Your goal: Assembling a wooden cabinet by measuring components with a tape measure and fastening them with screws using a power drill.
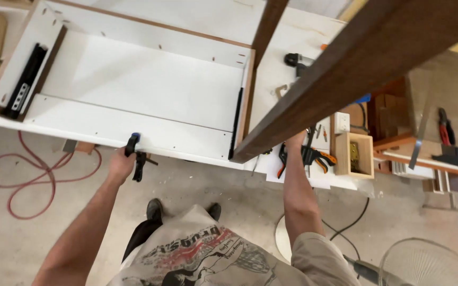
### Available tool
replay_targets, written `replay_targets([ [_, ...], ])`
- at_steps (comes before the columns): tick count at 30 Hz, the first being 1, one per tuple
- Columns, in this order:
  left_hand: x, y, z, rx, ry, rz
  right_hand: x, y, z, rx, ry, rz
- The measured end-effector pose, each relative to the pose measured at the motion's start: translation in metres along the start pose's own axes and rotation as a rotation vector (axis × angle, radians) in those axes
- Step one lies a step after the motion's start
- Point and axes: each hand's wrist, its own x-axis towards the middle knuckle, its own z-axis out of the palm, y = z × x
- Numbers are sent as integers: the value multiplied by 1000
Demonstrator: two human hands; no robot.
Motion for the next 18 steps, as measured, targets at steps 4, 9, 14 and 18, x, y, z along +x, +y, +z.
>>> replay_targets([
  [4,-11,19,-17,-6,-59,22,0,12,-8,31,135,60],
  [9,16,13,-17,82,-165,71,-22,27,-36,35,332,114],
  [14,46,-1,-25,-58,-260,88,-141,40,-49,34,674,219],
  [18,55,0,-43,-56,-387,110,-325,100,13,-287,749,394],
])
